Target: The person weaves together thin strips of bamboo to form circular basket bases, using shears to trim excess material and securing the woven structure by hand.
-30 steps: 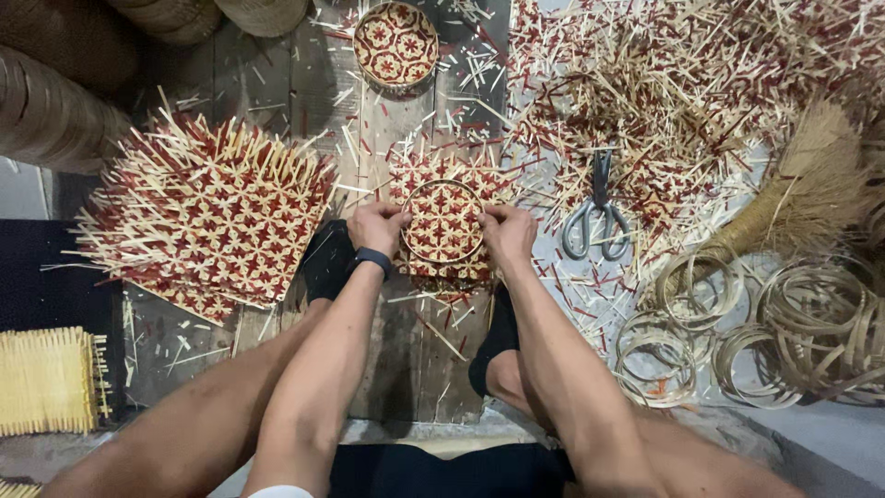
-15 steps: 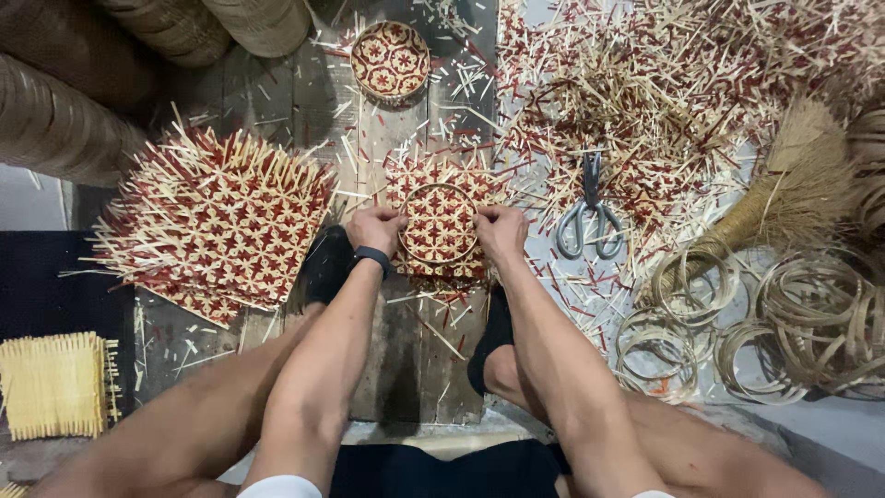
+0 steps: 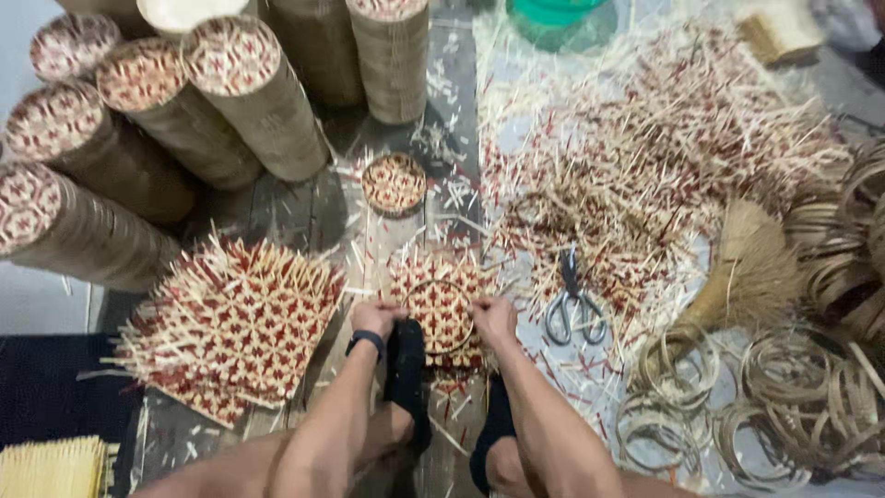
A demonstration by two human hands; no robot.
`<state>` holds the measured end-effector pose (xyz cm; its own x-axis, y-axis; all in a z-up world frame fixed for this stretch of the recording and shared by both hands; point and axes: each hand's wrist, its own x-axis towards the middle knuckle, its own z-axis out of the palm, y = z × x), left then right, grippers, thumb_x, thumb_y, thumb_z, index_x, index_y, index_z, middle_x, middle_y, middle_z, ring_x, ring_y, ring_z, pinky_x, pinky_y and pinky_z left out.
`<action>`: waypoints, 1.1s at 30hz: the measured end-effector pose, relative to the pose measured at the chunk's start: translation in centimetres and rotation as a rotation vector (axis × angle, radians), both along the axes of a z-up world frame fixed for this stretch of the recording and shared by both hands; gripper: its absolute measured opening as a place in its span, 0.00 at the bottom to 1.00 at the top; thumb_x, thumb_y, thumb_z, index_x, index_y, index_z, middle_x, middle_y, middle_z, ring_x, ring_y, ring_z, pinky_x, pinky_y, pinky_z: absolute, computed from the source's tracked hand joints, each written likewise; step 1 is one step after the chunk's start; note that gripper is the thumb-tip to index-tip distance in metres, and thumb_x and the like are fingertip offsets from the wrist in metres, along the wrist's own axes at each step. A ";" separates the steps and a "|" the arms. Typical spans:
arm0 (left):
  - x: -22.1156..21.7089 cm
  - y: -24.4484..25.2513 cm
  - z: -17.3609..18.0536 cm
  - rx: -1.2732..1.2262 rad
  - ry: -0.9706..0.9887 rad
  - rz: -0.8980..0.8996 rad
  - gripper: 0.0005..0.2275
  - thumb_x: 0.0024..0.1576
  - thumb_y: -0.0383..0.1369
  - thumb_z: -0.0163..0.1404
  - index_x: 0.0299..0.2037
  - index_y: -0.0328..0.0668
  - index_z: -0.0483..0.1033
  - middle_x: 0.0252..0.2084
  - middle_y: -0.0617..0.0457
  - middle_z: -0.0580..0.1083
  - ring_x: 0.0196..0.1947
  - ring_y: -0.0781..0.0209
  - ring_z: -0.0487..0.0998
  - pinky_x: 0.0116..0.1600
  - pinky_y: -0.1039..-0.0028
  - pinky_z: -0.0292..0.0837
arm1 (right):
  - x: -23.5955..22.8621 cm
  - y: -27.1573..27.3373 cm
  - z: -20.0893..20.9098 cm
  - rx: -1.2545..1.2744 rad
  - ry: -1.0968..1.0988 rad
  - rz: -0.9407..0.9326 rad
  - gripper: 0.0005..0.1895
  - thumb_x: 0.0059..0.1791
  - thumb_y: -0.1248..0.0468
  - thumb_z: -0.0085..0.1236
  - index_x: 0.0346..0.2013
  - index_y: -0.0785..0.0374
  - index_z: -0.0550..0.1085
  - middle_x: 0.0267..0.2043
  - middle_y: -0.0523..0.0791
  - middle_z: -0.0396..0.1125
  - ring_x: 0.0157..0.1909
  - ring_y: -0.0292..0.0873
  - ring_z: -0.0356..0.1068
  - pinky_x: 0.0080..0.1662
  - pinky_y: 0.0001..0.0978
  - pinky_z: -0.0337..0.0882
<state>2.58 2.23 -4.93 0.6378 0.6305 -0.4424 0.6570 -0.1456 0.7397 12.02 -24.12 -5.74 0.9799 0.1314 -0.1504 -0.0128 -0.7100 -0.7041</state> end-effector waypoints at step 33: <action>5.2 -2.7 5.1 0.639 -0.592 -0.749 0.11 0.55 0.37 0.55 0.46 0.52 0.85 0.52 0.48 0.74 0.53 0.45 0.68 0.57 0.58 0.66 | -12.4 7.4 1.5 0.488 0.776 -0.589 0.23 0.50 0.52 0.66 0.19 0.67 0.74 0.20 0.48 0.68 0.17 0.43 0.64 0.21 0.36 0.61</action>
<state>7.83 -0.42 0.17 0.9487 0.0065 0.3161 -0.1790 -0.8131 0.5540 -0.40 -16.69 -4.29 0.5691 -0.1144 -0.8143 -0.8222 -0.0933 -0.5615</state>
